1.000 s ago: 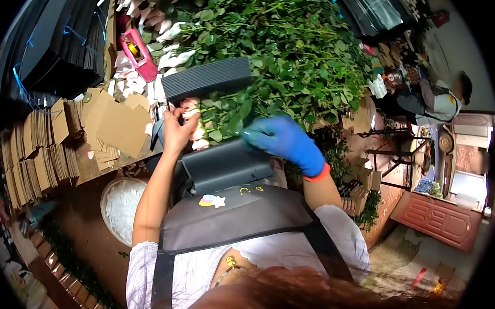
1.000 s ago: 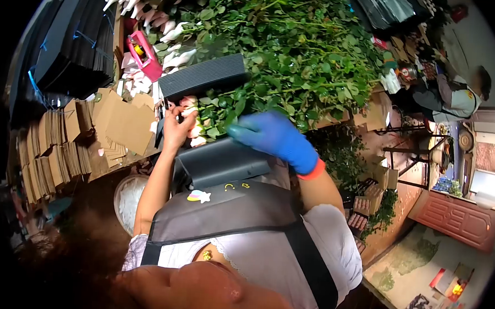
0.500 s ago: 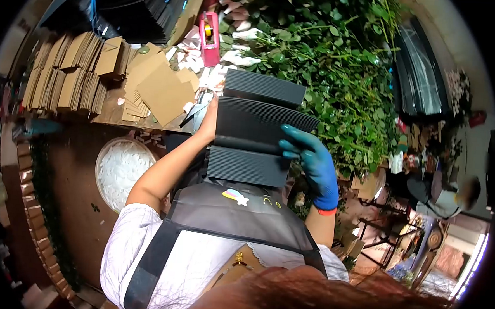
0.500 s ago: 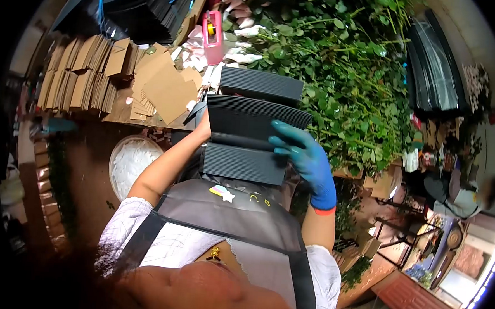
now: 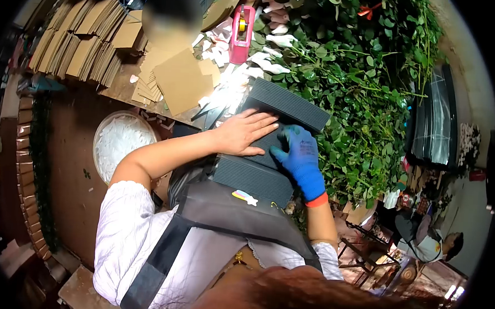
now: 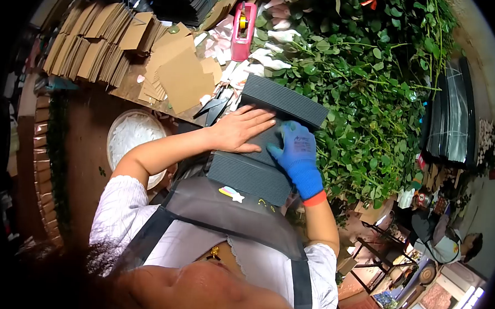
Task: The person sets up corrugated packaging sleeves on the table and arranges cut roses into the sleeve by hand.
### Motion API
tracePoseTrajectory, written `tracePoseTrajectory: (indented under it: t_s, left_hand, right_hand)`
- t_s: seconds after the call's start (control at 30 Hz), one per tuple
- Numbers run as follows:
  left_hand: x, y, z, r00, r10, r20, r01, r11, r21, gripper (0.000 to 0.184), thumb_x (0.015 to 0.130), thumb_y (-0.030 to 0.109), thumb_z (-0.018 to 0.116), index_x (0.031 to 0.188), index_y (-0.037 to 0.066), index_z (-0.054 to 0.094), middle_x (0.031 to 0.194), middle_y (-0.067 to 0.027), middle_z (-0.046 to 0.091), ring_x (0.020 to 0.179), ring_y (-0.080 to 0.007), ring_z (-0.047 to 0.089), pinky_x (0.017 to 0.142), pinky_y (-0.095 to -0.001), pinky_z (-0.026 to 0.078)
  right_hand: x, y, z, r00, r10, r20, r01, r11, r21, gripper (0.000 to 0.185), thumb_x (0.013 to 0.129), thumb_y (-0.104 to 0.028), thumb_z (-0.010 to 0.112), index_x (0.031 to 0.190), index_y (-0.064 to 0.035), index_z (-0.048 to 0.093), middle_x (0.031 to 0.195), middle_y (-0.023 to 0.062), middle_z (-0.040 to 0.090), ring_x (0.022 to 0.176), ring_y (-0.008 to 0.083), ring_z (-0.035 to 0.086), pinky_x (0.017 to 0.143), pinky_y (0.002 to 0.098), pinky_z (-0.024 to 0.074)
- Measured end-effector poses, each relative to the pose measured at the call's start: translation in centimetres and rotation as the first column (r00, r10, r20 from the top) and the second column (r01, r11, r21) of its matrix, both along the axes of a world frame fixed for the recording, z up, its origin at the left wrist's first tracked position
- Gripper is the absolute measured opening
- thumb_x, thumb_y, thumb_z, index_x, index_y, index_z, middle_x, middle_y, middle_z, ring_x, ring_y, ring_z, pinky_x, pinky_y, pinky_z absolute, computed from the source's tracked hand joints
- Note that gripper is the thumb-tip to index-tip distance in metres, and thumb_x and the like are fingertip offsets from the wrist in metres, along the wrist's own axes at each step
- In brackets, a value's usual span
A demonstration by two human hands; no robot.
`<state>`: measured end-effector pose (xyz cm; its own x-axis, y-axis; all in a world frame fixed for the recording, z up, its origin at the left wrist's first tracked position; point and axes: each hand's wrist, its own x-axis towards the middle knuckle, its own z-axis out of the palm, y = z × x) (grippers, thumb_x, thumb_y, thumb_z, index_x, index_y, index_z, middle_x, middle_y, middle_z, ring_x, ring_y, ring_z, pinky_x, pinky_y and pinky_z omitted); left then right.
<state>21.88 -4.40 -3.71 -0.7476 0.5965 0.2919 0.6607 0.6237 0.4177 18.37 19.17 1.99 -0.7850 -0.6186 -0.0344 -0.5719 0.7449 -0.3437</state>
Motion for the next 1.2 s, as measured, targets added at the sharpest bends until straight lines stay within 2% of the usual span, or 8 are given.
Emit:
tracePoseTrajectory:
  t_s: [0.3, 0.4, 0.47, 0.67, 0.73, 0.97, 1.1, 1.2]
  left_hand:
    - [0.1, 0.1, -1.2, 0.999, 0.037, -0.018, -0.036, 0.998, 0.051, 0.075, 0.089, 0.044, 0.063, 0.151, 0.007, 0.042, 0.157, -0.0126, 0.041, 0.141, -0.0288, 0.043, 0.118, -0.0467, 0.031]
    - [-0.4, 2.9, -8.0, 0.956, -0.097, 0.276, -0.047, 0.881, 0.471, 0.056, 0.097, 0.036, 0.053, 0.144, 0.005, 0.049, 0.151, -0.0143, 0.048, 0.14, -0.0299, 0.044, 0.117, -0.0505, 0.032]
    - [0.1, 1.1, -2.7, 0.992, 0.087, -0.094, -0.077, 0.992, 0.1, 0.055, 0.101, 0.031, 0.044, 0.151, 0.007, 0.043, 0.156, -0.014, 0.044, 0.14, -0.0284, 0.046, 0.118, -0.05, 0.032]
    - [-0.7, 0.8, -4.2, 0.998, -0.017, -0.056, 0.018, 1.0, 0.021, 0.075, 0.097, 0.046, 0.049, 0.157, 0.004, 0.032, 0.164, -0.0146, 0.031, 0.15, -0.0297, 0.031, 0.12, -0.0516, 0.023]
    - [-0.8, 0.7, -2.9, 0.999, -0.038, 0.015, 0.038, 0.999, -0.018, 0.075, 0.096, 0.045, 0.051, 0.155, 0.003, 0.034, 0.162, -0.0176, 0.032, 0.15, -0.0319, 0.03, 0.12, -0.0529, 0.023]
    - [-1.0, 1.1, -2.9, 0.997, -0.016, -0.079, 0.009, 0.996, -0.091, 0.067, 0.097, 0.038, 0.05, 0.152, 0.002, 0.038, 0.16, -0.0183, 0.036, 0.147, -0.0334, 0.036, 0.12, -0.0533, 0.025]
    - [-0.6, 1.0, -3.0, 0.997, -0.029, 0.074, 0.025, 0.998, 0.054, 0.075, 0.095, 0.042, 0.057, 0.152, 0.0, 0.036, 0.158, -0.0204, 0.038, 0.145, -0.0376, 0.037, 0.12, -0.0506, 0.027]
    - [-0.3, 0.8, -0.8, 0.988, 0.007, 0.155, 0.003, 0.998, -0.064, 0.072, 0.095, 0.049, 0.058, 0.149, 0.003, 0.043, 0.154, -0.0223, 0.043, 0.141, -0.0426, 0.041, 0.118, -0.0504, 0.03]
  right_hand:
    - [-1.6, -5.0, 2.6, 0.93, 0.309, 0.2, -0.357, 0.891, 0.281, 0.027, 0.084, -0.037, 0.073, 0.098, -0.0138, 0.069, 0.097, 0.0107, 0.068, 0.092, 0.0308, 0.067, 0.08, 0.0442, 0.0538]
    - [-1.5, -12.6, 3.6, 0.853, 0.503, -0.138, -0.521, 0.814, -0.257, 0.022, 0.087, -0.033, 0.07, 0.099, -0.0147, 0.067, 0.093, 0.0093, 0.066, 0.088, 0.0306, 0.066, 0.076, 0.0437, 0.0525]
    - [-2.1, -19.2, 1.1, 0.811, 0.531, -0.245, -0.584, 0.754, -0.3, 0.032, 0.085, -0.026, 0.073, 0.114, -0.0147, 0.066, 0.106, 0.0084, 0.069, 0.091, 0.0307, 0.067, 0.076, 0.0416, 0.0542]
    - [-4.2, -30.2, -13.3, 0.776, 0.434, -0.457, -0.42, 0.897, 0.139, 0.026, 0.09, -0.02, 0.055, 0.113, -0.0115, 0.065, 0.099, 0.0094, 0.066, 0.095, 0.0275, 0.063, 0.085, 0.0412, 0.0464]
    - [-5.0, -30.8, -13.8, 0.781, 0.49, -0.387, -0.49, 0.865, 0.108, 0.009, 0.087, -0.02, 0.057, 0.088, -0.0152, 0.065, 0.084, 0.0036, 0.067, 0.079, 0.024, 0.066, 0.075, 0.0418, 0.0475]
    - [-5.1, -28.8, -8.6, 0.838, 0.493, -0.234, -0.427, 0.859, 0.281, 0.004, 0.084, -0.02, 0.065, 0.088, -0.0191, 0.067, 0.083, 0.0034, 0.065, 0.079, 0.0231, 0.068, 0.063, 0.0415, 0.0483]
    - [-5.2, -21.4, 1.5, 0.832, 0.383, -0.4, -0.468, 0.873, -0.138, 0.012, 0.088, -0.024, 0.065, 0.09, -0.013, 0.063, 0.083, 0.0081, 0.066, 0.079, 0.0303, 0.069, 0.063, 0.0448, 0.0508]
    - [-2.5, -13.4, 4.1, 0.965, 0.208, -0.157, -0.26, 0.824, -0.504, 0.027, 0.096, -0.03, 0.067, 0.115, -0.0117, 0.069, 0.103, 0.0129, 0.07, 0.093, 0.0327, 0.068, 0.083, 0.0414, 0.0537]
